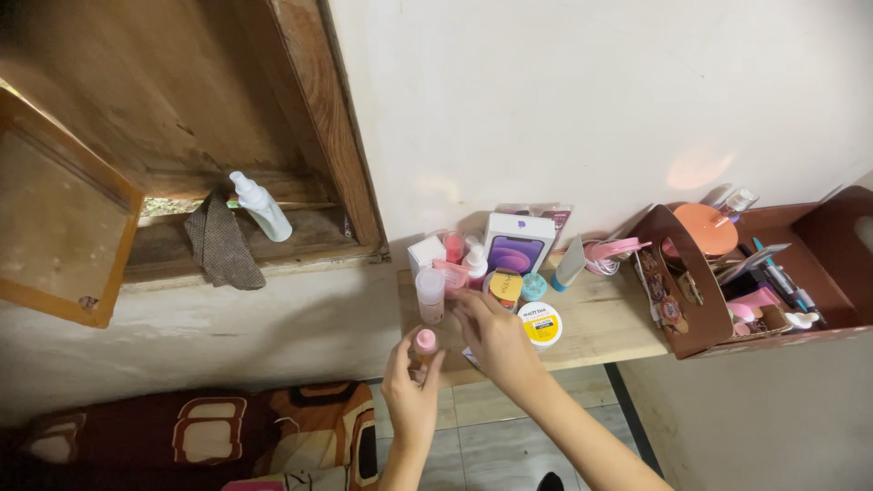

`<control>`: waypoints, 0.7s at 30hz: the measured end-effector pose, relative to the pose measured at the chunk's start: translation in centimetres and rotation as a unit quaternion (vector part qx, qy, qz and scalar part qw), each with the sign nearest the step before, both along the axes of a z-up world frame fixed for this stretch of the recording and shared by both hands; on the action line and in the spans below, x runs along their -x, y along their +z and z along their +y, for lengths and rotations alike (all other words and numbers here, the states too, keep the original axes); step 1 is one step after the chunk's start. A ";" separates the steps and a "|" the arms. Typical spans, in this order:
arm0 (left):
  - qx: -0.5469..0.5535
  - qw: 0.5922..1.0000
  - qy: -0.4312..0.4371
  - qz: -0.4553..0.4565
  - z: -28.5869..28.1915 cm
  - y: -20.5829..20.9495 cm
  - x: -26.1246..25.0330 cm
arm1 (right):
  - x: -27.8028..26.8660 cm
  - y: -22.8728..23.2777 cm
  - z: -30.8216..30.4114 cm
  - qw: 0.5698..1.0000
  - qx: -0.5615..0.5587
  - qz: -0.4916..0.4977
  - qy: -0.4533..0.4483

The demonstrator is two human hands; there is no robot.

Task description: Organizing skincare and makeup products on a shelf.

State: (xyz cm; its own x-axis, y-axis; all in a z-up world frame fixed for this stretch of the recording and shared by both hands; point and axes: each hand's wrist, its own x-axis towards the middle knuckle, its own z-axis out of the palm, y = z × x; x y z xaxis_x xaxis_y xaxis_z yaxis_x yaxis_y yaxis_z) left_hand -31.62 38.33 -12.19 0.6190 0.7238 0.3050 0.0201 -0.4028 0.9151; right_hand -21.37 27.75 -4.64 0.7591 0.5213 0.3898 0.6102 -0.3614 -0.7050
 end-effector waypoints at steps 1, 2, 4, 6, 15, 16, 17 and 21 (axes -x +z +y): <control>0.002 1.000 -0.001 0.000 -0.1 0.4 0.0 | -0.7 -0.4 -0.1 1.000 0.002 0.000 -0.001; -0.019 1.000 0.001 -0.013 -0.3 0.8 0.1 | -1.4 -0.8 -0.2 0.999 0.017 -0.049 0.000; -0.039 0.999 0.002 -0.027 -0.4 1.4 0.1 | -2.4 -1.5 -0.2 0.995 0.033 -0.099 0.000; -0.044 0.999 0.014 -0.017 -0.5 1.7 0.3 | -2.9 -2.3 -0.1 0.989 0.084 -0.125 0.013; -0.223 0.964 0.091 -0.113 -0.9 5.3 1.5 | -2.8 -1.9 -1.5 0.989 0.089 -0.114 0.030; -0.223 0.964 0.090 -0.114 -0.8 5.6 1.7 | -2.1 -0.6 -2.0 0.989 0.088 -0.115 0.029; -0.242 0.962 0.080 -0.093 -0.8 5.8 1.9 | -1.4 0.8 -2.5 0.992 0.052 -0.110 0.032; -0.286 0.956 0.013 -0.069 -1.0 6.3 2.0 | 1.5 6.8 -4.4 0.998 0.004 -0.056 0.042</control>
State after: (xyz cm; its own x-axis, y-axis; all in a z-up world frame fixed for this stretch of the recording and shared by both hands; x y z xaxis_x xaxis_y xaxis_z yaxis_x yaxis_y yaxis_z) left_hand -33.66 37.36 -5.88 0.5282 0.4281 0.7333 -0.0688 -0.8392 0.5395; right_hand -22.89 23.31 2.12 0.6644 0.5847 0.4655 0.7136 -0.3110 -0.6277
